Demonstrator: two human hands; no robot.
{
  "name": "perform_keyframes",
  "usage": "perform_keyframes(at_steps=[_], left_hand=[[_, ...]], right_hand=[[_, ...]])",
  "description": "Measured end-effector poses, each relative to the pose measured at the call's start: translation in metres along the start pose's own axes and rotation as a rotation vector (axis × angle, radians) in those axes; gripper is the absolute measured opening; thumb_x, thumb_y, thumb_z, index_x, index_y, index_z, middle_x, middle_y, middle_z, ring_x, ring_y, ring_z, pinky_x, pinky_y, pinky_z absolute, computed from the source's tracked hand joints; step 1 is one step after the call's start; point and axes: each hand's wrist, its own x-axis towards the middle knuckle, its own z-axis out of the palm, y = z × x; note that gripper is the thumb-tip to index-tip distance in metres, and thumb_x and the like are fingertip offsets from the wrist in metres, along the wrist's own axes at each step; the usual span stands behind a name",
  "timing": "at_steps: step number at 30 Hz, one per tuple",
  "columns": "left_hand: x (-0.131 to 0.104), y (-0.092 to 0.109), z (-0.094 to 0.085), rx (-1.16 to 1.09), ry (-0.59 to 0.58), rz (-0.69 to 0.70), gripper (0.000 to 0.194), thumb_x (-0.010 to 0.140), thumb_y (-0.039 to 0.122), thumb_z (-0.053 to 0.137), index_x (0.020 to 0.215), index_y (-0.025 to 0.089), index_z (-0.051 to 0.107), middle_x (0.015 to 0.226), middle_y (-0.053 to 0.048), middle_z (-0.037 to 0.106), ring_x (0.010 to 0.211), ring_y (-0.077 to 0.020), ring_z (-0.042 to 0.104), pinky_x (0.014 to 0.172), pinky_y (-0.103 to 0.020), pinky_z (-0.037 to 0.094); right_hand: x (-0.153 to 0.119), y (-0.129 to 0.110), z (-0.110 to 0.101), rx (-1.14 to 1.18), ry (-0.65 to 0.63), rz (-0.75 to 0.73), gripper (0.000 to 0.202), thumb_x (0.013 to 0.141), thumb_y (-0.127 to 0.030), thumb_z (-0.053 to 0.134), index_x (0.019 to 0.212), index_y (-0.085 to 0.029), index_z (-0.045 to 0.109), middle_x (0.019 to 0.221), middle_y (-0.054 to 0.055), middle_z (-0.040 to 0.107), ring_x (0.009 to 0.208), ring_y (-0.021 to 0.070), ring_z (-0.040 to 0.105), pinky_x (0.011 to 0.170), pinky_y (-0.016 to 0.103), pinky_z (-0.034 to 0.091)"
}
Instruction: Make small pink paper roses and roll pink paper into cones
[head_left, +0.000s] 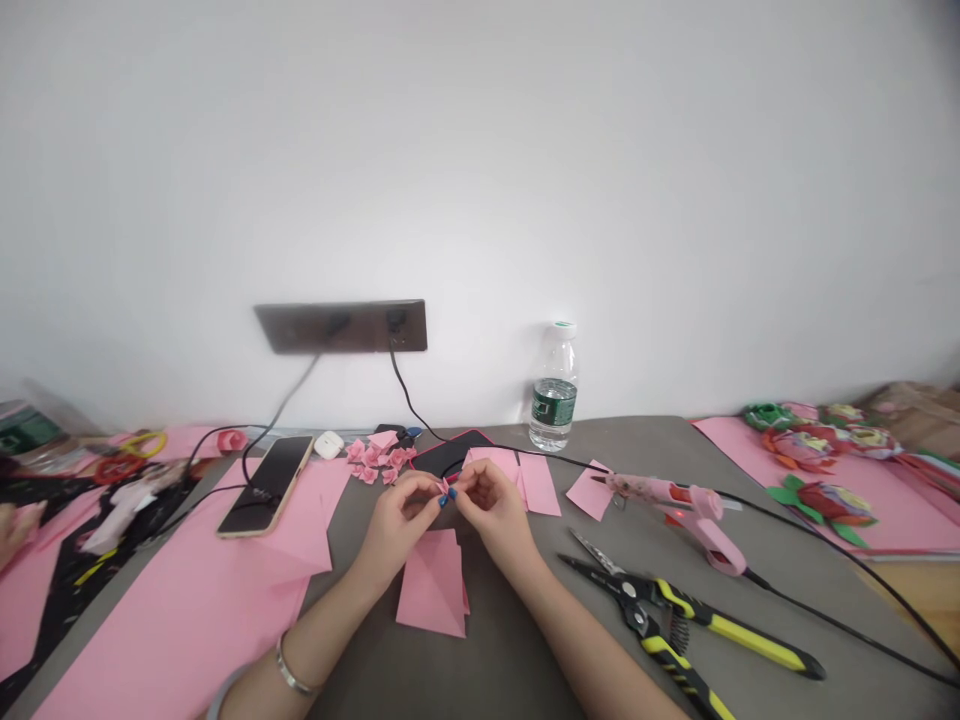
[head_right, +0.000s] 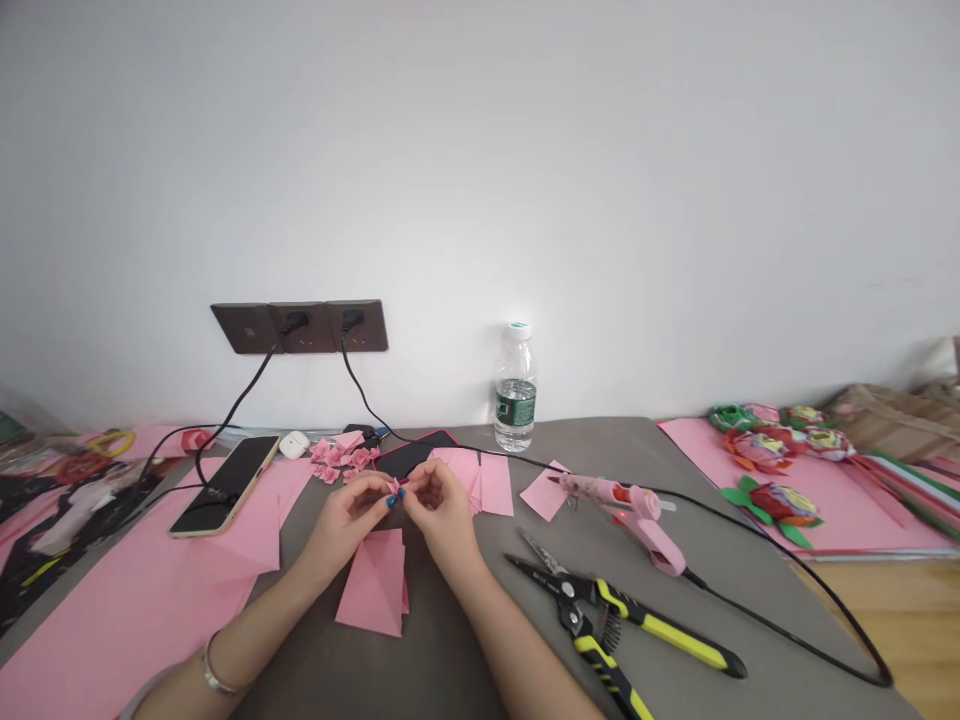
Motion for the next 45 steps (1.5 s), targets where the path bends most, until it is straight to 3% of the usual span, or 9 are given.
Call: perform_keyframes(at_steps=[14, 18, 22, 27, 33, 45], left_hand=[[-0.002, 0.009, 0.002, 0.068, 0.021, -0.062, 0.012, 0.081, 0.028, 0.058, 0.077, 0.018, 0.062, 0.071, 0.000, 0.060, 0.063, -0.0141, 0.059, 0.055, -0.022, 0.052], [-0.003, 0.008, 0.003, 0.104, 0.049, -0.056, 0.006, 0.078, 0.024, 0.058, 0.083, 0.019, 0.059, 0.076, -0.001, 0.062, 0.070, -0.0155, 0.063, 0.060, -0.023, 0.054], [-0.005, 0.010, 0.004, 0.161, 0.069, -0.009, 0.018, 0.076, 0.017, 0.057, 0.093, 0.022, 0.058, 0.078, 0.001, 0.062, 0.074, -0.0155, 0.064, 0.061, -0.022, 0.054], [-0.006, 0.013, 0.005, 0.223, 0.044, 0.059, 0.014, 0.076, 0.014, 0.054, 0.084, 0.022, 0.062, 0.083, -0.001, 0.064, 0.079, -0.0162, 0.063, 0.064, -0.023, 0.055], [-0.006, 0.012, 0.004, 0.256, 0.061, 0.070, 0.011, 0.074, 0.013, 0.054, 0.078, 0.022, 0.059, 0.075, 0.002, 0.061, 0.071, -0.0145, 0.063, 0.060, -0.021, 0.054], [-0.002, 0.017, 0.000, 0.218, 0.036, 0.078, 0.011, 0.074, 0.013, 0.053, 0.079, 0.020, 0.060, 0.076, 0.001, 0.063, 0.072, -0.0140, 0.065, 0.062, -0.022, 0.057]], right_hand=[[-0.004, -0.001, 0.003, -0.063, -0.041, -0.039, 0.009, 0.076, -0.023, 0.064, 0.082, -0.023, 0.057, 0.077, -0.001, 0.060, 0.066, 0.0140, 0.061, 0.061, 0.025, 0.051], [-0.004, 0.000, 0.003, -0.100, -0.052, -0.048, 0.009, 0.076, -0.021, 0.063, 0.083, -0.022, 0.057, 0.078, 0.000, 0.062, 0.068, 0.0143, 0.062, 0.062, 0.025, 0.052], [-0.004, 0.000, 0.003, -0.141, -0.048, -0.060, 0.009, 0.076, -0.020, 0.062, 0.083, -0.022, 0.058, 0.077, 0.000, 0.062, 0.068, 0.0148, 0.062, 0.061, 0.025, 0.051], [-0.006, -0.002, 0.003, -0.190, -0.061, -0.091, 0.008, 0.077, -0.017, 0.057, 0.082, -0.022, 0.061, 0.078, 0.001, 0.063, 0.071, 0.0169, 0.063, 0.062, 0.027, 0.052], [-0.006, -0.006, 0.004, -0.238, -0.103, -0.129, 0.016, 0.077, -0.015, 0.054, 0.084, -0.023, 0.066, 0.083, 0.002, 0.062, 0.073, 0.0172, 0.063, 0.063, 0.027, 0.052], [-0.006, -0.004, 0.001, -0.283, -0.097, -0.049, 0.011, 0.079, -0.019, 0.058, 0.088, -0.022, 0.063, 0.079, 0.002, 0.068, 0.068, 0.0168, 0.066, 0.058, 0.026, 0.051]])
